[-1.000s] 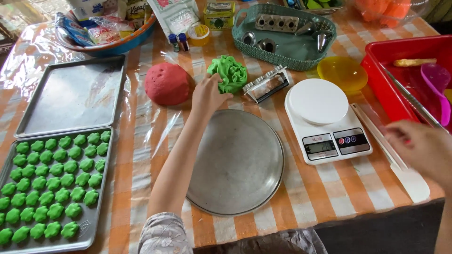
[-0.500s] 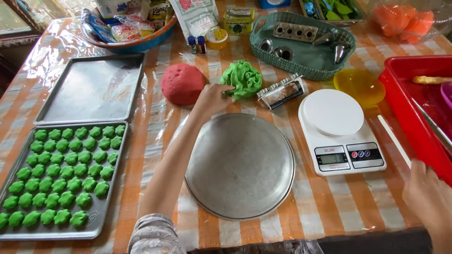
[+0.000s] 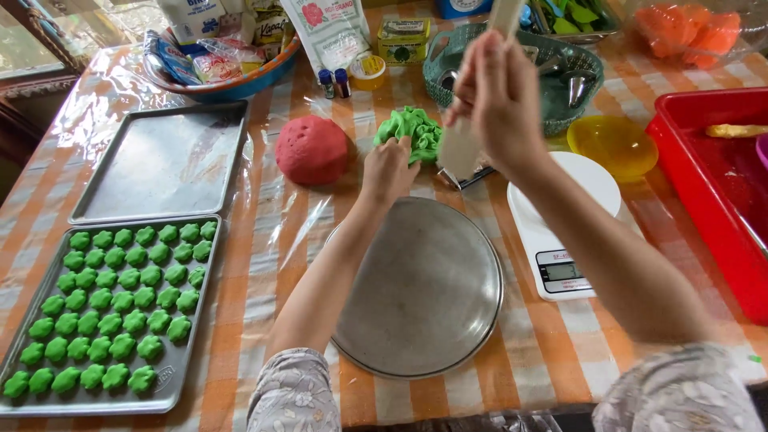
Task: The person rolls out green dough on a metal plate using a small rolling pin, then uses a star-shaped cutter to create individual cookies and places them onto a baking tray. They also use a digital scale to weigh portions of dough.
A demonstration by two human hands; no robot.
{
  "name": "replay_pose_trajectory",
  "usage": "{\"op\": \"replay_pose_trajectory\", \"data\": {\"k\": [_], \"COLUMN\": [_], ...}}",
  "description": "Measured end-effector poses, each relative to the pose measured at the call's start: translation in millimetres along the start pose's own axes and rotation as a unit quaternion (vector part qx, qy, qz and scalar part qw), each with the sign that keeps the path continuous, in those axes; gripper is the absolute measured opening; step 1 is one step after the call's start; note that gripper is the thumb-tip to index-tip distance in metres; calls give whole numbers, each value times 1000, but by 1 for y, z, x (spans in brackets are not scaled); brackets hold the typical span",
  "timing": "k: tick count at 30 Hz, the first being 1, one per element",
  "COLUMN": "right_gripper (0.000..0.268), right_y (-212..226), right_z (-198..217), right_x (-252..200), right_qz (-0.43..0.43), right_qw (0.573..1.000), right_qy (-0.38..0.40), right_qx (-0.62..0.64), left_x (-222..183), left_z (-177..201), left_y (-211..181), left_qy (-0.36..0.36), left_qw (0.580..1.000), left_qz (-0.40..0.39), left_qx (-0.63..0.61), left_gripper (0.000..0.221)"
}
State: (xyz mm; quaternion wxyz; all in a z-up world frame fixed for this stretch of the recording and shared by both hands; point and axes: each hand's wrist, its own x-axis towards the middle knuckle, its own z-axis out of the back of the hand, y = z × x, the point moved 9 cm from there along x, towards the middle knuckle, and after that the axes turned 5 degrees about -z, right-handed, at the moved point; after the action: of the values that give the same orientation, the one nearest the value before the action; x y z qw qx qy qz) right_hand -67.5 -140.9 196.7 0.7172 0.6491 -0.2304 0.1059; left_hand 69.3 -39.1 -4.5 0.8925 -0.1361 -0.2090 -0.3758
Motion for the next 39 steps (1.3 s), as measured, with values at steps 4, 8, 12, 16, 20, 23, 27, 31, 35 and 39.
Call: {"op": "replay_pose_trajectory", "data": {"k": [4,8,12,16,20,23,27,31,35,39], "right_gripper": [39,38,35,44,43,46,47,51,54,51], "right_y": [-64,-109,-134,-156,-192,-217,-210,-162,-86,-93], "right_z": [-44,-64,-59,-60,-50,-25,-23,-47,-71,-88], "right_x": [55,58,61,55,62,72,64,66,71,75], "right_qz": [79,60,22,35,15,12,-32,-1,61,99], "right_qw": [990,991,992,969,976,982,989,997,997,992], "right_qy": [-105,-88,-98,-122,-107,-131,-111,-47,-47,-53], "right_qx": [-51,-84,-79,-214,-189,-134,-93,-61,-31,-56], "left_x": [-10,-19,-16,-14,-24,-21,-28,-25,-24,-24], "left_z": [14,38,17,-13,15,18,28,24,39,22], "left_y": [19,15,25,49,36,39,48,50,18,14], "left_qy": [-36,-92,-55,31,57,64,98,93,79,86], "left_qw": [988,983,990,983,968,957,914,928,938,991], "left_qz": [7,-25,-13,67,41,21,55,27,76,83], "left_qx": [-152,-160,-133,-167,-240,-281,-389,-359,-329,-64], "left_gripper": [21,6,22,20,24,24,31,44,66,51]}}
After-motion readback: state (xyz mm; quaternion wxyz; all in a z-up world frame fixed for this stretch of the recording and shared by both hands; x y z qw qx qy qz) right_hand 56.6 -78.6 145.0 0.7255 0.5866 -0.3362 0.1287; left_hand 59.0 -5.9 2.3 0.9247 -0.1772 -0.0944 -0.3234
